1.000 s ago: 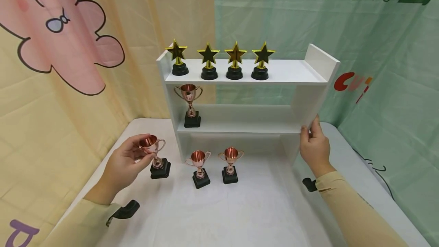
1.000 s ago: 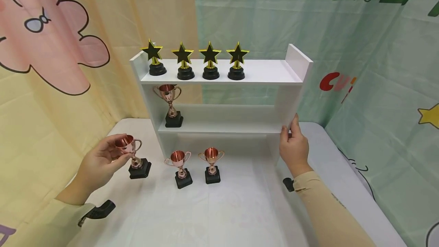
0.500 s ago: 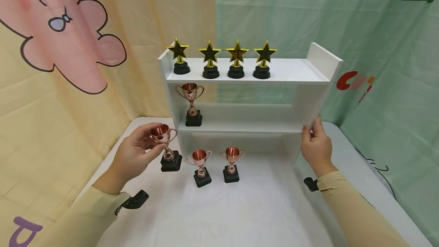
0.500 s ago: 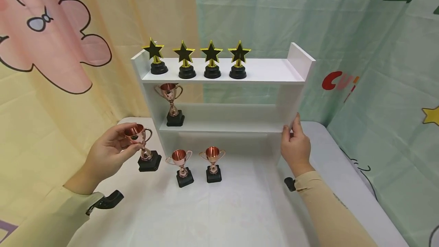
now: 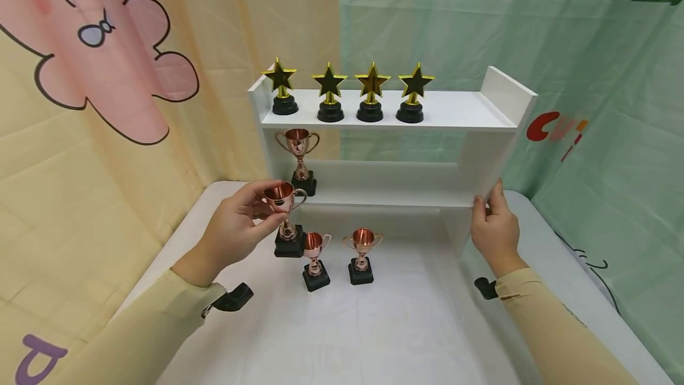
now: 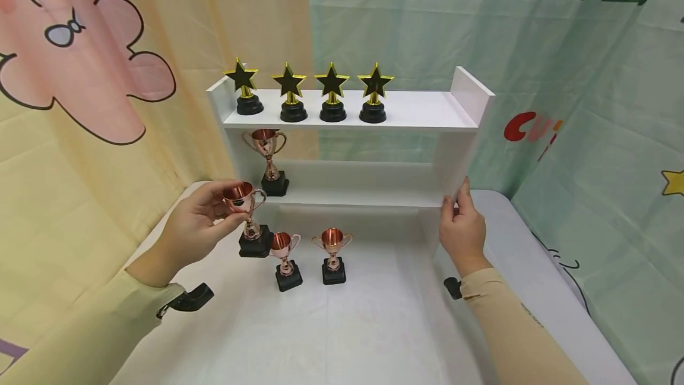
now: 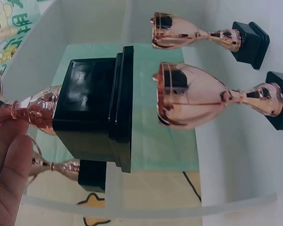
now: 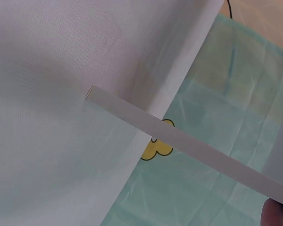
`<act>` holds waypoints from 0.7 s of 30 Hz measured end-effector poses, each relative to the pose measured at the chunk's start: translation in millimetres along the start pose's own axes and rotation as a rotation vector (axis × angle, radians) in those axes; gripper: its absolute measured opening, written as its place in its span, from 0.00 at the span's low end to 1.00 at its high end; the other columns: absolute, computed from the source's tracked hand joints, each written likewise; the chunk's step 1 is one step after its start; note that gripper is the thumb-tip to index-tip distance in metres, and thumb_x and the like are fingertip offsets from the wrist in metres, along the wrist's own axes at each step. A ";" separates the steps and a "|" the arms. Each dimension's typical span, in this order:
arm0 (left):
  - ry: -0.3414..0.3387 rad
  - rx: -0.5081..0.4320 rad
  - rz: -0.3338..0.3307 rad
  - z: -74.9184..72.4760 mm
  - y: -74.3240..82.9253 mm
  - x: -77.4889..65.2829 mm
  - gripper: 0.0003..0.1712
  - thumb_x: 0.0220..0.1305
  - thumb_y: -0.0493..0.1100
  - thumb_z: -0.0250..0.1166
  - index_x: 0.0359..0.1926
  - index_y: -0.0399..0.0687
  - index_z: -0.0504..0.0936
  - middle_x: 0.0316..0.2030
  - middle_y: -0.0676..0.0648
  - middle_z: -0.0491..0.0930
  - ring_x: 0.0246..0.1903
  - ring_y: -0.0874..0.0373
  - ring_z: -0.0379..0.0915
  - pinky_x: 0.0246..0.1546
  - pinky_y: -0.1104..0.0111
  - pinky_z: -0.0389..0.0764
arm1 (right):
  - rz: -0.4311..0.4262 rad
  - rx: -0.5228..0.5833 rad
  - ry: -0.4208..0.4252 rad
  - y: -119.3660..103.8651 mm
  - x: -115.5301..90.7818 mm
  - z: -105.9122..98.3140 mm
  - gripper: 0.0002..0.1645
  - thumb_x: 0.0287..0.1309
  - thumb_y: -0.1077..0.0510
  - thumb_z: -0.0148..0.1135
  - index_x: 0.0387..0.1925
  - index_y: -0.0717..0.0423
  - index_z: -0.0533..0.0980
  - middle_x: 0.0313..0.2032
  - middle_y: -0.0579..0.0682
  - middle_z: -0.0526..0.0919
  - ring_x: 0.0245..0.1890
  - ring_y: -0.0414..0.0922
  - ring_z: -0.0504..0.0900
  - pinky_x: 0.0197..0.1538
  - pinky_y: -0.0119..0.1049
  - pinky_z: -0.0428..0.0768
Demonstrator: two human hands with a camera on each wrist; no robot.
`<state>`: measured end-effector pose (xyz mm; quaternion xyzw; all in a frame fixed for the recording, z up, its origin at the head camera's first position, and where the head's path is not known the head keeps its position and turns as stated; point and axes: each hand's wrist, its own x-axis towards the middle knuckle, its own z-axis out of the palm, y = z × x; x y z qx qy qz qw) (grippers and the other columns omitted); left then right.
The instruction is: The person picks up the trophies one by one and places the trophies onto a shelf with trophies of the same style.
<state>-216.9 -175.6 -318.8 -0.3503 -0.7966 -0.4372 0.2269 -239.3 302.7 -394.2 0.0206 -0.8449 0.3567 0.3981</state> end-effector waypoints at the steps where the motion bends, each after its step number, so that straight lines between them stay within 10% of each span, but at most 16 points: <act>1: -0.005 0.000 0.001 1.4 1.4 2.7 0.34 0.57 0.23 0.75 0.65 0.37 0.76 0.43 0.41 0.85 0.36 0.67 0.84 0.40 0.79 0.86 | 0.001 0.002 0.000 0.2 0.0 -0.1 0.34 0.77 0.60 0.53 0.80 0.45 0.64 0.57 0.66 0.86 0.34 0.04 0.67 0.29 0.12 0.66; 21: -0.031 -0.075 0.049 27.0 12.1 48.5 0.32 0.60 0.26 0.75 0.65 0.37 0.76 0.46 0.40 0.85 0.36 0.53 0.88 0.40 0.75 0.87 | 0.007 0.012 -0.005 0.8 -0.6 0.4 0.36 0.77 0.60 0.53 0.82 0.41 0.61 0.59 0.65 0.85 0.36 0.04 0.68 0.32 0.09 0.66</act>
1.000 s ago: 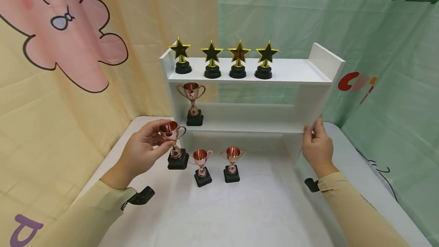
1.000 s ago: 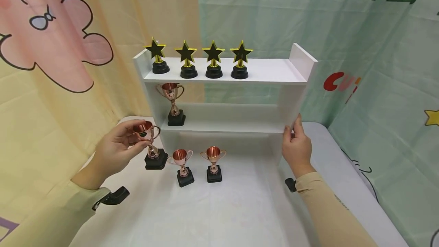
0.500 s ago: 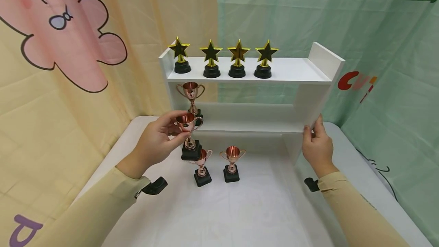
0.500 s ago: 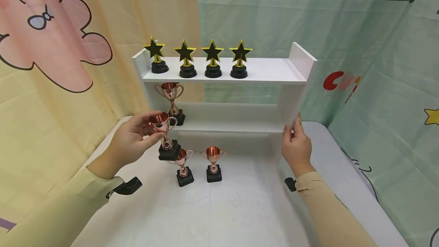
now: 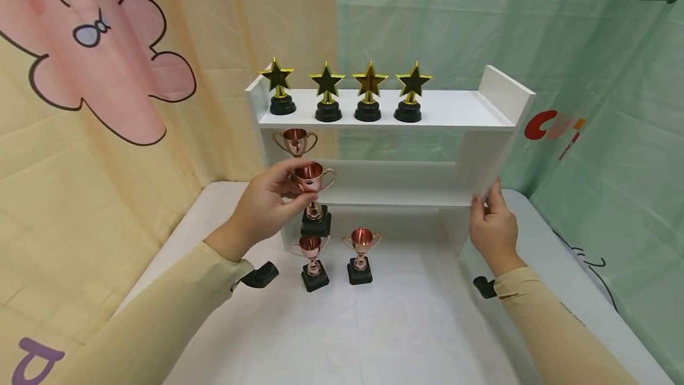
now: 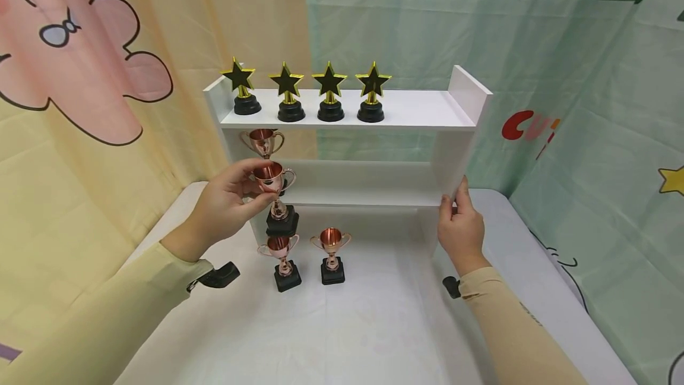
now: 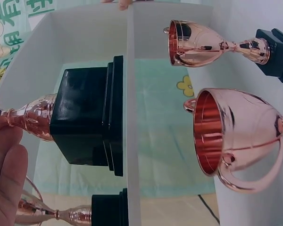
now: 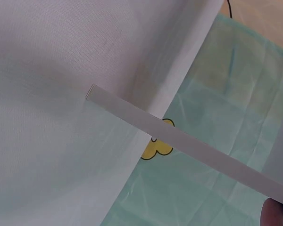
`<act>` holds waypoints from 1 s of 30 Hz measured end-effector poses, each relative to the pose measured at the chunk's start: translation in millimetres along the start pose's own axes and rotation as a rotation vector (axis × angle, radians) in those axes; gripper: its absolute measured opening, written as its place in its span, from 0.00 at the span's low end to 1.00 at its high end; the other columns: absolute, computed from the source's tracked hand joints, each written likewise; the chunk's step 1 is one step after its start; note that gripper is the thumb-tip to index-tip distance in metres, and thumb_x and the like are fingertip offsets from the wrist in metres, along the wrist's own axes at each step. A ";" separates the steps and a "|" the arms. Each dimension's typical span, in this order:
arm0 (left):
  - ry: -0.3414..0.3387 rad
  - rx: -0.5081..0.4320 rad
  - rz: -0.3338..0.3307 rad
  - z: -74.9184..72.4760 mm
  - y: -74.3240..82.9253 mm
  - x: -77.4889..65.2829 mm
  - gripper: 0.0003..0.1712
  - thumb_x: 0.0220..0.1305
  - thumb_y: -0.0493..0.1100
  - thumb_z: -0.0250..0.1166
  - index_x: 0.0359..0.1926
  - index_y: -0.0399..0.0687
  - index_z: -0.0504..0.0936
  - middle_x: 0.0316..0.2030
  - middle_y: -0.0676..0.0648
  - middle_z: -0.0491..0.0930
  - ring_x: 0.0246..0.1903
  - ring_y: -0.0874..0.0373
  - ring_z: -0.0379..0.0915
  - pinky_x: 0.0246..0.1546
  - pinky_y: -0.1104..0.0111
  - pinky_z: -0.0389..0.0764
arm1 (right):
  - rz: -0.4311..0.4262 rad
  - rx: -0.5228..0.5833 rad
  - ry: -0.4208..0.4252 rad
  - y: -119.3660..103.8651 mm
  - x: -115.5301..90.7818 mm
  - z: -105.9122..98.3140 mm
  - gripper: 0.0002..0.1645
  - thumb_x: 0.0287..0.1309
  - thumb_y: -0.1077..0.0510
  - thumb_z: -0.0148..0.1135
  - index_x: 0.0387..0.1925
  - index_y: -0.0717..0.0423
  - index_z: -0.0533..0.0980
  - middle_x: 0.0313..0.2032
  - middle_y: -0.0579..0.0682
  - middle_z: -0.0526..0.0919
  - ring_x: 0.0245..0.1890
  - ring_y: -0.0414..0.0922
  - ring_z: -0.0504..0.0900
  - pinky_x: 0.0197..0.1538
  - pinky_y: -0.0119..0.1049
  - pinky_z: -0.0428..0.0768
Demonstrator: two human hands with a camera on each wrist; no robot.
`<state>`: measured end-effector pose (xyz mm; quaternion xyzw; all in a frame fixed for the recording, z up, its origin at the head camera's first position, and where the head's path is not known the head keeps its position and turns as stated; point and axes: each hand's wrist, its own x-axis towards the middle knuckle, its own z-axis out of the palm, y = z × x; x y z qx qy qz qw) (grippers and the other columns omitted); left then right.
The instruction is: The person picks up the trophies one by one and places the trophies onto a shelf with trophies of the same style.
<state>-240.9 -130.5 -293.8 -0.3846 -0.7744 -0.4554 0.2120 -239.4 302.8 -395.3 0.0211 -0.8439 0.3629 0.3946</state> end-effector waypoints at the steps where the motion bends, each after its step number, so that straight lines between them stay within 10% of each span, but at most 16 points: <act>1: -0.003 0.006 0.001 1.4 0.2 2.2 0.32 0.60 0.27 0.75 0.65 0.38 0.76 0.46 0.40 0.85 0.36 0.53 0.89 0.40 0.75 0.87 | 0.001 -0.002 0.001 -0.2 0.0 -0.1 0.36 0.77 0.60 0.53 0.82 0.41 0.61 0.59 0.65 0.85 0.36 0.05 0.68 0.32 0.09 0.66; 10: -0.021 0.059 -0.040 10.3 -1.9 19.7 0.30 0.63 0.33 0.76 0.65 0.42 0.78 0.48 0.43 0.86 0.37 0.54 0.90 0.36 0.72 0.88 | 0.005 -0.020 -0.010 -3.1 -0.2 -0.9 0.37 0.78 0.60 0.52 0.82 0.41 0.59 0.61 0.64 0.84 0.42 0.59 0.89 0.32 0.08 0.66; 30: -0.026 0.089 -0.040 22.4 -9.9 47.1 0.31 0.65 0.36 0.75 0.68 0.40 0.76 0.54 0.41 0.83 0.38 0.52 0.88 0.40 0.67 0.89 | 0.017 -0.023 -0.022 -3.2 0.3 -1.4 0.36 0.78 0.59 0.52 0.82 0.40 0.60 0.66 0.60 0.81 0.43 0.59 0.89 0.32 0.09 0.67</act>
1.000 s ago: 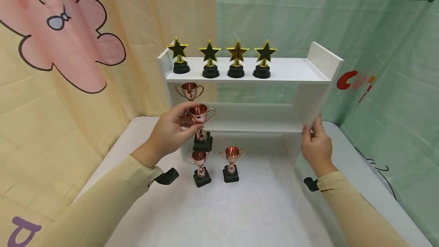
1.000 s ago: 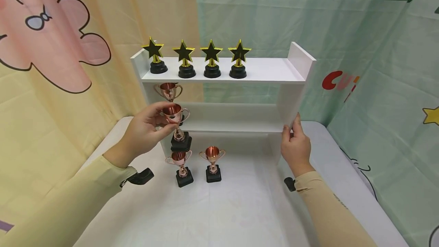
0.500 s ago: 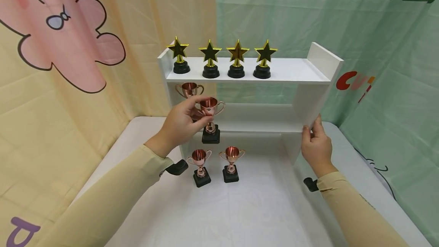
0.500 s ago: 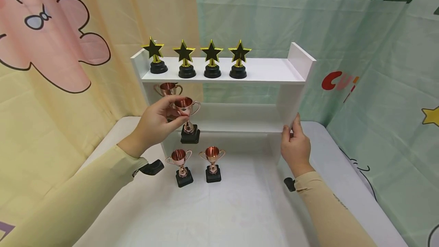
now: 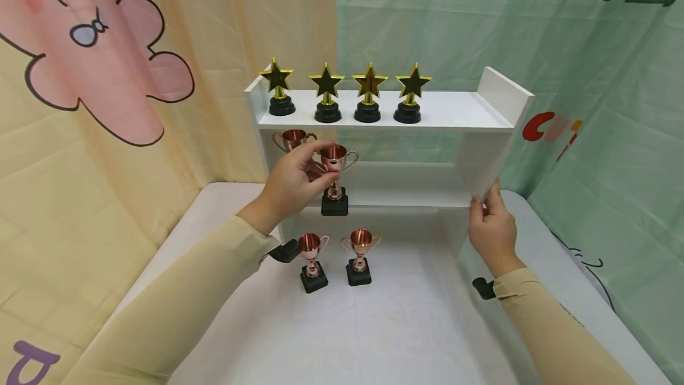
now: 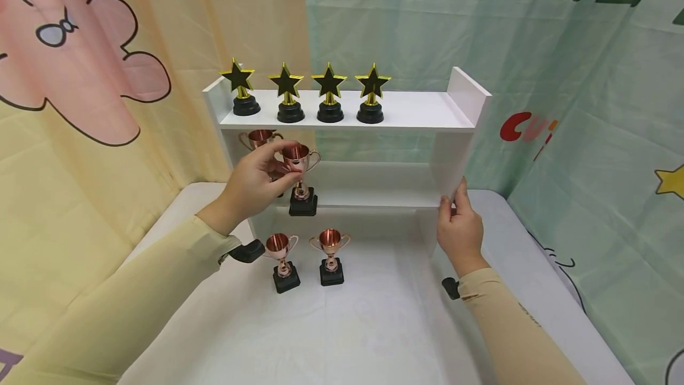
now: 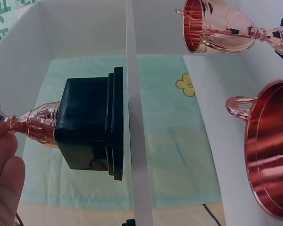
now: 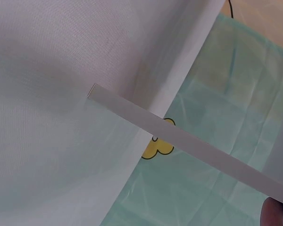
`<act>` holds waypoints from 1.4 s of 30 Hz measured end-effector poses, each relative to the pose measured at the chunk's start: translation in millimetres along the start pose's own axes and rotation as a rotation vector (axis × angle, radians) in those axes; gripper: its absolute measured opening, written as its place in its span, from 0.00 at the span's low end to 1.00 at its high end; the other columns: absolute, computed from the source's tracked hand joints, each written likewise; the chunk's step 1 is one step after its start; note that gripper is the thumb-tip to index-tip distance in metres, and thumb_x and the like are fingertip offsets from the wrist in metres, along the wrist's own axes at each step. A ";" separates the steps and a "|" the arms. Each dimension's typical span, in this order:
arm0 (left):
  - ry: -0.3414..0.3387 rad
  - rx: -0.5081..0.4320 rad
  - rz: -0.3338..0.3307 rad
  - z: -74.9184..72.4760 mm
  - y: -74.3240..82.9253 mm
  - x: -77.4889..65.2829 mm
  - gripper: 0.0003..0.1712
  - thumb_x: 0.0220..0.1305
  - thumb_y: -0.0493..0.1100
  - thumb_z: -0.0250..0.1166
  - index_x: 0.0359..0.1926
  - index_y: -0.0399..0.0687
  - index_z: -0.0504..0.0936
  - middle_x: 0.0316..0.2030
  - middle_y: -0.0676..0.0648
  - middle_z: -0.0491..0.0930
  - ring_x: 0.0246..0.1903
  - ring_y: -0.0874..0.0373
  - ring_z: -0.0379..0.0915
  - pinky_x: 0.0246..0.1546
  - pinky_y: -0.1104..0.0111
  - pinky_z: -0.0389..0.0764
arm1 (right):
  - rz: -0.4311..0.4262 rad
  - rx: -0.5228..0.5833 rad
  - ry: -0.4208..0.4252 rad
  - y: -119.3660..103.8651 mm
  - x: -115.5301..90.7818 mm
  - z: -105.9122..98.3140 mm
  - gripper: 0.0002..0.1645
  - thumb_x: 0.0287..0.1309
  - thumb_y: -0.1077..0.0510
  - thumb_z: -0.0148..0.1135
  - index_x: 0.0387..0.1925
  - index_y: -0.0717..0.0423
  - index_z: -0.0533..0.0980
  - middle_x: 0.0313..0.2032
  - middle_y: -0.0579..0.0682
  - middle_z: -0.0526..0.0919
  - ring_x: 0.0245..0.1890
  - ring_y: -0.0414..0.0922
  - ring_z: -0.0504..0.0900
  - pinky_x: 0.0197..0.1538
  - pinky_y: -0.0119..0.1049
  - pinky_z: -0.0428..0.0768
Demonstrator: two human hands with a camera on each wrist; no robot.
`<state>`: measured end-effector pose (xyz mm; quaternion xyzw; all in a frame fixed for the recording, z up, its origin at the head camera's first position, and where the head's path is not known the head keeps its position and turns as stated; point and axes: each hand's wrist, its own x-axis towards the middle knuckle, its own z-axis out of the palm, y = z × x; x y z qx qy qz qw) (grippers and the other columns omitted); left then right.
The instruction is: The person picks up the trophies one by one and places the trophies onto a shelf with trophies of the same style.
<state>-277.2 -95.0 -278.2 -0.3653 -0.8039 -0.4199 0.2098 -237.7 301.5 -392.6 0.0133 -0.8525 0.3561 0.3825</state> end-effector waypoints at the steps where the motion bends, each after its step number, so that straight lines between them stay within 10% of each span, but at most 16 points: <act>1: -0.004 -0.003 -0.004 0.5 0.0 1.0 0.32 0.65 0.36 0.75 0.68 0.40 0.76 0.55 0.41 0.83 0.38 0.52 0.88 0.40 0.67 0.89 | -0.001 0.001 0.000 -0.1 0.1 0.0 0.36 0.79 0.59 0.52 0.82 0.40 0.60 0.66 0.60 0.81 0.44 0.60 0.89 0.32 0.09 0.67; 28: -0.015 -0.007 -0.071 10.8 -14.7 18.8 0.31 0.71 0.40 0.70 0.71 0.40 0.73 0.61 0.41 0.80 0.46 0.50 0.89 0.45 0.63 0.90 | -0.022 -0.026 0.016 1.2 0.8 1.2 0.34 0.78 0.59 0.52 0.81 0.44 0.62 0.61 0.63 0.84 0.36 0.59 0.89 0.27 0.13 0.66; 36: 0.008 0.011 -0.041 12.7 -14.6 20.5 0.29 0.71 0.40 0.71 0.69 0.41 0.76 0.59 0.42 0.81 0.42 0.51 0.87 0.44 0.61 0.89 | 0.000 -0.036 0.022 2.3 1.3 0.5 0.35 0.77 0.58 0.53 0.81 0.42 0.62 0.60 0.61 0.85 0.31 0.12 0.71 0.26 0.16 0.67; 42: -0.005 0.026 -0.022 13.4 -16.5 21.9 0.25 0.72 0.40 0.69 0.67 0.40 0.79 0.61 0.41 0.82 0.47 0.49 0.86 0.50 0.59 0.88 | -0.002 -0.032 0.022 2.7 0.9 0.6 0.35 0.77 0.58 0.53 0.81 0.42 0.62 0.60 0.61 0.85 0.32 0.06 0.66 0.27 0.13 0.67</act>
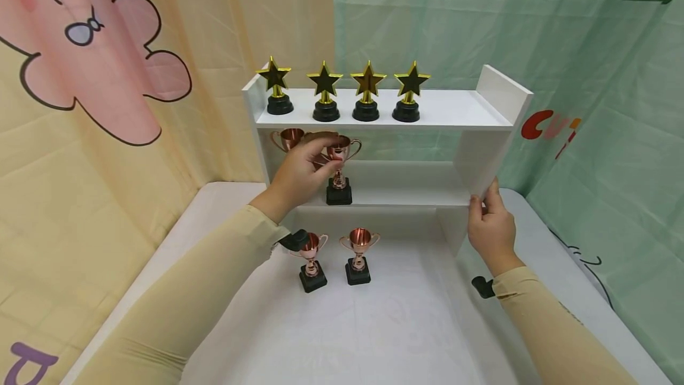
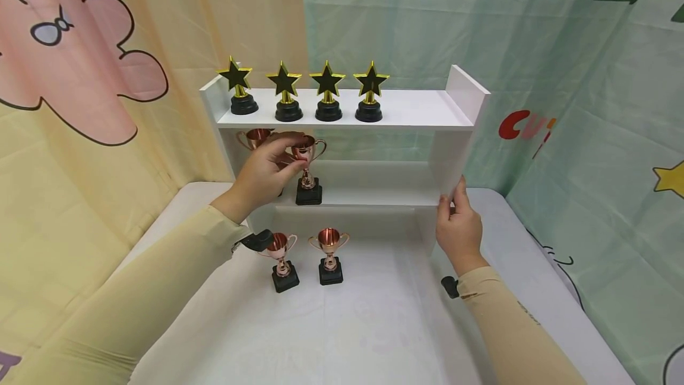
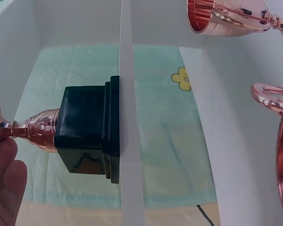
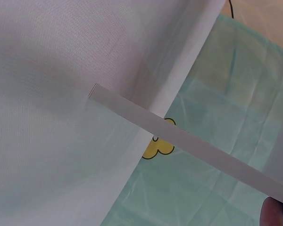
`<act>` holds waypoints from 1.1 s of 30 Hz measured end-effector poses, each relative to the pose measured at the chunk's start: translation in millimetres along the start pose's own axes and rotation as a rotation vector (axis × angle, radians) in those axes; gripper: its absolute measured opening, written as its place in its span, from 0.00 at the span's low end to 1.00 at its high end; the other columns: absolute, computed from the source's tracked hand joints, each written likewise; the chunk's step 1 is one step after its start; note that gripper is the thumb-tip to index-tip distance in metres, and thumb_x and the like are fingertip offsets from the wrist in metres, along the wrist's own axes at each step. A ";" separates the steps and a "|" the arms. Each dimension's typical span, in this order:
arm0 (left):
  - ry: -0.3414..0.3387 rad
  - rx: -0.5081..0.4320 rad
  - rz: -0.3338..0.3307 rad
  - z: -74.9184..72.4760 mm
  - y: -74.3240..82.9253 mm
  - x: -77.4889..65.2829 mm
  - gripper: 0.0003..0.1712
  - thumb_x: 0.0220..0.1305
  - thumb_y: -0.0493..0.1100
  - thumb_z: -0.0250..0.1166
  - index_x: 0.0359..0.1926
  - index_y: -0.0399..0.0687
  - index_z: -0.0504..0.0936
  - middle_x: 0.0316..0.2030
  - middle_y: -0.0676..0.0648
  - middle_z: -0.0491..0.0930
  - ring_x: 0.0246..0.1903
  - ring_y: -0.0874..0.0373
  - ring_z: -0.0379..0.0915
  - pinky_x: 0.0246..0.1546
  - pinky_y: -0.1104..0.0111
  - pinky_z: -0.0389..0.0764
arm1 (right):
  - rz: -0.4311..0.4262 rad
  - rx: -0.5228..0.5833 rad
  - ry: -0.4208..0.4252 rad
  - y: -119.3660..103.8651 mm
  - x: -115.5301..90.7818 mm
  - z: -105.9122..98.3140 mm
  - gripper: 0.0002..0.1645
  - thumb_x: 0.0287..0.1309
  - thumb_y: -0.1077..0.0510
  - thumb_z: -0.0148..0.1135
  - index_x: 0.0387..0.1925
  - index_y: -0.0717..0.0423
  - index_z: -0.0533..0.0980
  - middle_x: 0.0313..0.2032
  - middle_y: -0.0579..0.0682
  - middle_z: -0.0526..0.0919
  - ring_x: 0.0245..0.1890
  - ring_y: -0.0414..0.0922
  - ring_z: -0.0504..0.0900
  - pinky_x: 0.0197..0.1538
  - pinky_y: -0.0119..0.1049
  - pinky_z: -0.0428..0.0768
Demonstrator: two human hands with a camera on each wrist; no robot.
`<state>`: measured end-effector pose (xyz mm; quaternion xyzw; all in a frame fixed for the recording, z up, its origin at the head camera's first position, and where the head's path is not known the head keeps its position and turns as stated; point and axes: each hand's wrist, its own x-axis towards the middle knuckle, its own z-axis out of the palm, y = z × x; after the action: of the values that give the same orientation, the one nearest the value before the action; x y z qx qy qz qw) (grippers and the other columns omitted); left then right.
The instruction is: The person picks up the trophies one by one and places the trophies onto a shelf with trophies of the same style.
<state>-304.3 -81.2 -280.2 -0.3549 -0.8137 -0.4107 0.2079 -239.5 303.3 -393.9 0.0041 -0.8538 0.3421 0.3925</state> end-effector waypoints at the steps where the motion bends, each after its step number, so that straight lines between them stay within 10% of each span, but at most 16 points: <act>1: -0.002 0.004 0.000 0.0 -0.2 0.2 0.25 0.72 0.41 0.69 0.67 0.40 0.79 0.62 0.41 0.81 0.48 0.49 0.86 0.50 0.58 0.88 | 0.000 0.000 0.001 0.1 -0.1 0.1 0.36 0.77 0.58 0.53 0.81 0.42 0.61 0.60 0.61 0.85 0.32 0.07 0.67 0.27 0.13 0.67; 9: -0.016 0.039 -0.022 0.4 -0.3 2.1 0.30 0.74 0.43 0.68 0.73 0.42 0.74 0.66 0.41 0.79 0.49 0.49 0.86 0.51 0.58 0.87 | -0.005 0.002 0.005 -0.6 -0.7 0.9 0.35 0.77 0.59 0.52 0.81 0.43 0.61 0.61 0.62 0.84 0.38 0.60 0.90 0.29 0.10 0.65; 33: -0.025 0.019 -0.050 2.6 -0.3 3.4 0.31 0.74 0.44 0.67 0.75 0.46 0.73 0.66 0.43 0.79 0.45 0.49 0.88 0.48 0.58 0.88 | 0.002 0.016 -0.011 -1.6 -0.9 -0.2 0.36 0.78 0.59 0.52 0.82 0.42 0.60 0.63 0.63 0.83 0.42 0.64 0.90 0.30 0.09 0.64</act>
<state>-306.8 -77.8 -279.8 -0.3378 -0.8286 -0.4037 0.1906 -238.3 301.9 -393.5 0.0084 -0.8531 0.3494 0.3875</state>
